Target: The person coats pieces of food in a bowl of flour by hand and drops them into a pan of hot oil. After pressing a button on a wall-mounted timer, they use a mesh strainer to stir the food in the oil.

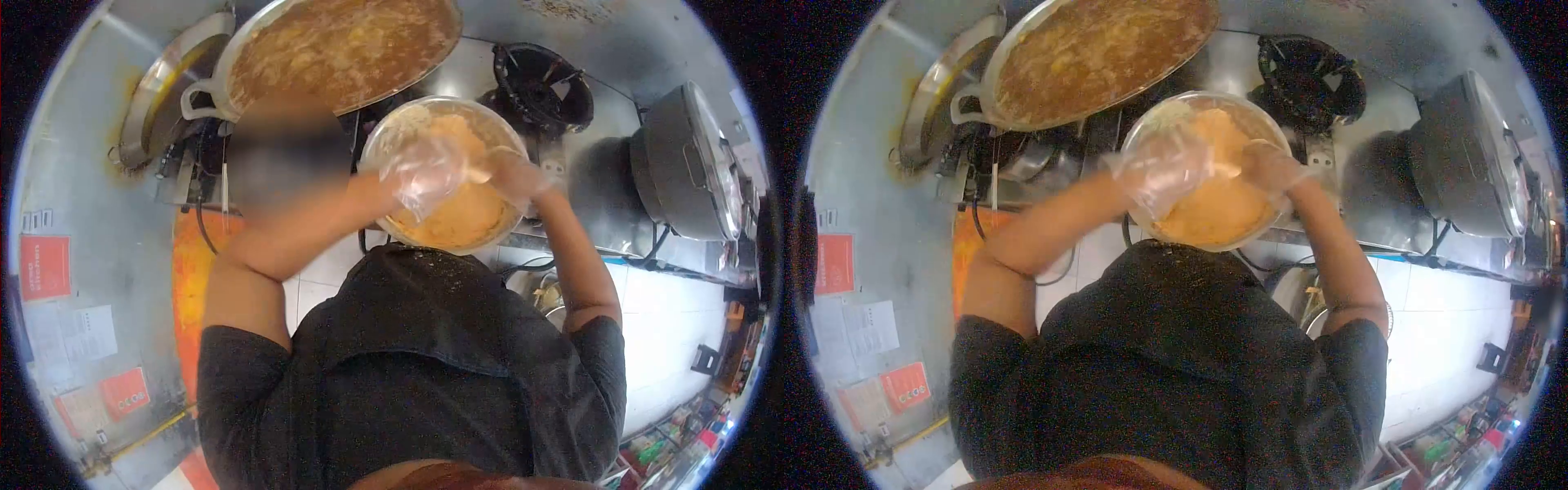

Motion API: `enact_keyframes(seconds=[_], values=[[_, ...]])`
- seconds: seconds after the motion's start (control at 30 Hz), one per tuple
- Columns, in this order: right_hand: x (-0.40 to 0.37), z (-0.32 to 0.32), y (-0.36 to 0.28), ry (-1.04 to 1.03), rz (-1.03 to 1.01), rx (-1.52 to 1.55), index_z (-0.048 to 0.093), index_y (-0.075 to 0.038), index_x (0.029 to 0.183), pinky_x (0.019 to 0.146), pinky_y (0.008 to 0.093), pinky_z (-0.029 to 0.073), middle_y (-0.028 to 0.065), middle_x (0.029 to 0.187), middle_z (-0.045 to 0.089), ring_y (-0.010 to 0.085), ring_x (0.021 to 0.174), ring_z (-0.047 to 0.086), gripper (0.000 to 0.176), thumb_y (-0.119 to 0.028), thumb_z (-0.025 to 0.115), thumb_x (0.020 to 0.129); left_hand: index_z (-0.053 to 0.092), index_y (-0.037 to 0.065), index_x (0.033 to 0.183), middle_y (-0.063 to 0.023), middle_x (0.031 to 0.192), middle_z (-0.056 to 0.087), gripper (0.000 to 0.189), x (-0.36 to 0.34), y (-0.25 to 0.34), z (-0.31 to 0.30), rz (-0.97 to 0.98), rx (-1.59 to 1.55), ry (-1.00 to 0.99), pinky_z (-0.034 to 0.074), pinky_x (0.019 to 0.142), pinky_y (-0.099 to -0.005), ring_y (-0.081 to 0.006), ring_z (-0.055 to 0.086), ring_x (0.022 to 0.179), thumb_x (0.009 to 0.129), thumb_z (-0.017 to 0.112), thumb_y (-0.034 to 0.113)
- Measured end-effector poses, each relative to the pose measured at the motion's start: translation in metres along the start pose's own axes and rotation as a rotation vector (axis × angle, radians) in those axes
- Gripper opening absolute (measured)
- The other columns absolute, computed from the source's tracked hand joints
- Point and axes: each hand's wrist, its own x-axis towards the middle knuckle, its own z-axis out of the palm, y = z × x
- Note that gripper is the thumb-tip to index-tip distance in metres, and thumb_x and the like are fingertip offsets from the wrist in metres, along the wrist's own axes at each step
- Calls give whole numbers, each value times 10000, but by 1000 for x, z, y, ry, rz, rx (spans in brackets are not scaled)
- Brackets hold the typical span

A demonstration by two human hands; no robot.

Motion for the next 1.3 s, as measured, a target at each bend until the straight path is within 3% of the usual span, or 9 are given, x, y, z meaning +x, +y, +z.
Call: enact_keyframes(seconds=[0.1, 0.27, 0.4, 0.47, 0.6, 0.9, 0.97, 1.1, 1.3], values=[[43, 29, 8, -18, -22, 135, 598, -130, 1227, 1031, 418, 374, 165, 1198, 596, 316, 1178, 524, 386, -336, 522, 909, 668, 38, 1052, -167, 1015, 677, 293, 3, -3, 118, -126, 100, -44, 529, 754, -452, -308, 665, 892, 838, 555, 204], [71, 22, -38, -424, 101, 66, 601, -145, 1230, 971, 405, 421, 136, 1245, 597, 292, 1147, 558, 473, -437, 543, 862, 677, 27, 1038, -179, 1074, 665, 291, -13, -36, 129, 32, -52, -345, 512, 822, -439, -297, 645, 1004, 817, 557, 174], [65, 35, -24, -324, -2, 71, 689, -67, 1037, 840, 416, 478, 175, 1026, 677, 306, 953, 639, 437, -430, 570, 824, 702, 33, 997, -182, 1086, 666, 306, -6, -42, 116, 176, 96, -672, 503, 847, -427, -305, 634, 1034, 817, 565, 240], [61, 37, -21, -460, -23, 19, 606, -125, 1215, 926, 406, 442, 154, 1185, 626, 295, 1084, 592, 470, -426, 534, 861, 704, 69, 988, -149, 1057, 677, 283, -15, -43, 104, 62, -13, -620, 504, 825, -419, -302, 639, 1015, 814, 568, 245], [69, 56, -22, -481, 78, 169, 622, -106, 1182, 922, 414, 444, 164, 1157, 632, 310, 1064, 599, 461, -421, 554, 852, 705, 99, 981, -118, 1054, 684, 273, -20, -36, 83, -131, -105, -576, 501, 810, -422, -292, 644, 991, 825, 557, 267], [56, 65, -39, -202, 14, 188, 474, -123, 1356, 942, 453, 433, 185, 1166, 617, 336, 1074, 590, 543, -357, 539, 871, 724, 107, 940, -147, 1031, 684, 256, -25, -47, 142, -26, -286, -316, 502, 803, -436, -321, 651, 956, 815, 557, 255], [59, 73, -32, -111, -320, 10, 506, -103, 1335, 941, 436, 434, 221, 1144, 612, 334, 1062, 594, 521, -327, 547, 866, 730, 112, 926, -146, 1015, 688, 251, -24, -43, 125, -44, -327, -396, 498, 798, -451, -326, 650, 962, 820, 550, 252], [72, 73, -48, -286, -146, 48, 583, -50, 1222, 870, 416, 472, 228, 1028, 647, 346, 956, 632, 459, -324, 548, 855, 741, 128, 931, -133, 1010, 697, 243, -15, -27, 129, -7, 46, -665, 479, 780, -513, -337, 643, 984, 813, 571, 255], [59, 80, -49, -249, -39, -109, 620, -9, 996, 760, 421, 506, 204, 897, 670, 348, 815, 658, 338, -296, 570, 827, 737, 103, 958, -132, 1041, 694, 248, -33, -19, 152, 78, 191, -523, 464, 766, -540, -350, 643, 985, 781, 620, 232]])
